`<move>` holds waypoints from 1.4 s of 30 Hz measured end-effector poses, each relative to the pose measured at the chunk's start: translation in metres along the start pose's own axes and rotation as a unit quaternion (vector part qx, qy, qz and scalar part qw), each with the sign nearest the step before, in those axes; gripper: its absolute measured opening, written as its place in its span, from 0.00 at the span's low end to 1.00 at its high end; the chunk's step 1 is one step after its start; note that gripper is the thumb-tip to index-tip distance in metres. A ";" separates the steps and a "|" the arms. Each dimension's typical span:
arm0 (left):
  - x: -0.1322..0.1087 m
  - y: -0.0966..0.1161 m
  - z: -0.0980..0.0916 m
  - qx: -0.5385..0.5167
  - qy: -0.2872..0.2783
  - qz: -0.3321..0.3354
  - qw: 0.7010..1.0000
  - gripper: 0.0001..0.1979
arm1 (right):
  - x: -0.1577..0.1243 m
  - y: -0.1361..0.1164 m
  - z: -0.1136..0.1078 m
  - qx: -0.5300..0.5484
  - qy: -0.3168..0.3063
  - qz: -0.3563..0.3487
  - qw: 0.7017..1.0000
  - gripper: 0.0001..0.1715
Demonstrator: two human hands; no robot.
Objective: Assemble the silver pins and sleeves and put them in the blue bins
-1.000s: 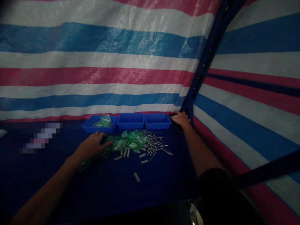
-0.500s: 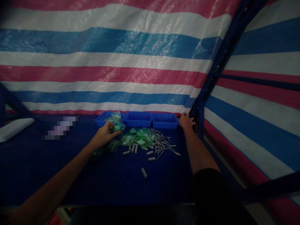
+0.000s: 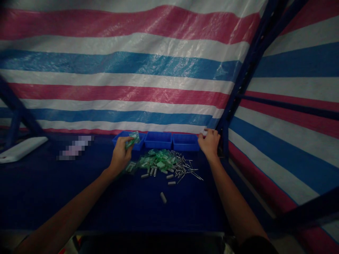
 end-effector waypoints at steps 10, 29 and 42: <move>-0.028 0.027 0.038 0.037 -0.130 0.123 0.983 0.19 | -0.105 -0.181 0.088 0.640 -0.258 0.093 0.718 0.19; -0.016 -0.002 0.042 -0.199 -0.287 -0.184 0.919 0.14 | -0.121 -0.190 0.030 0.208 -0.064 -0.304 0.928 0.13; -0.063 0.032 0.011 0.011 -0.415 -0.097 0.905 0.13 | -0.120 -0.183 0.047 0.206 -0.119 -0.265 0.934 0.07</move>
Point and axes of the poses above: each hand's wrist, its own x-axis towards the middle knuckle, its own z-axis out of the palm, y = z × x, the point moved 8 cm from there along x, towards the middle knuckle, and after that the axes turned 13 degrees about -z, right-handed, at the moved point
